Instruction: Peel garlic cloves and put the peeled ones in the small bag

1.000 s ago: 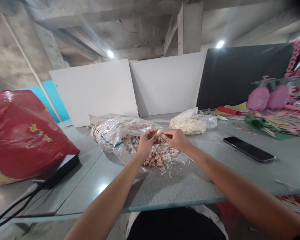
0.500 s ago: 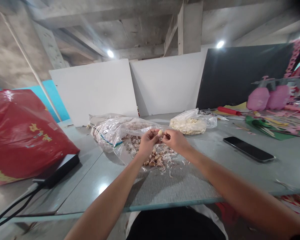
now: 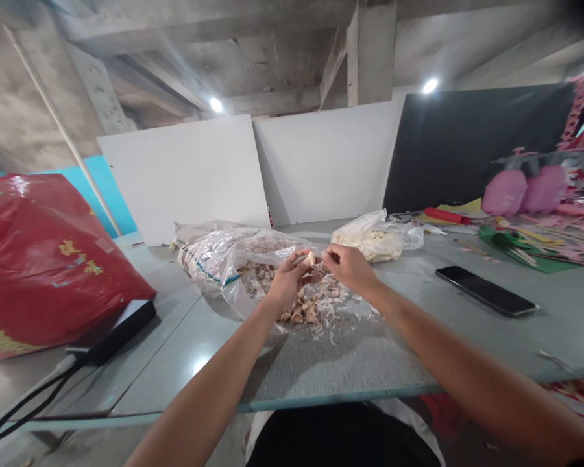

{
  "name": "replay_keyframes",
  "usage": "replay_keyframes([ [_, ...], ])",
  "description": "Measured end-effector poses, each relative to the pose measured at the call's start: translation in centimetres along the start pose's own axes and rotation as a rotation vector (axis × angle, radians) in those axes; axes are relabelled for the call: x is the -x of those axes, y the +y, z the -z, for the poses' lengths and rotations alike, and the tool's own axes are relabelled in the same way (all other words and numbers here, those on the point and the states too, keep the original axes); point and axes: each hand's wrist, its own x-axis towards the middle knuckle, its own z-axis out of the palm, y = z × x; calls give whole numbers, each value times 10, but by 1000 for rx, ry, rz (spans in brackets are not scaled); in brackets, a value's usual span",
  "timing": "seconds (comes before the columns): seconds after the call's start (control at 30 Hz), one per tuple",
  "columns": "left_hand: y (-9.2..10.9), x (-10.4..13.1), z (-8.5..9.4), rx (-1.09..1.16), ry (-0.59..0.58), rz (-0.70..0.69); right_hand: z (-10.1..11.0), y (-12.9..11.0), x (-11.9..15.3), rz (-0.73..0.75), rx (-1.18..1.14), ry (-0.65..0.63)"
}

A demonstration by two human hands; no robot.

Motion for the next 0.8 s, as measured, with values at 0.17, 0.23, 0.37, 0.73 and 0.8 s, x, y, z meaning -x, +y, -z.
replay_keyframes([
  [0.17,0,-1,-1,-27,75,-30,-4,0,1,-61,-251,-93],
  [0.23,-1,-2,0,-56,108,-43,-8,0,1,-122,-395,-186],
  [0.37,-5,-4,1,-156,157,-65,-15,-2,2,-224,-600,-203],
  [0.73,-8,-3,2,-467,257,-128,-14,-2,4,-101,-347,-75],
  [0.8,-7,-3,2,-443,257,-117,-12,-2,4,-79,-332,-81],
])
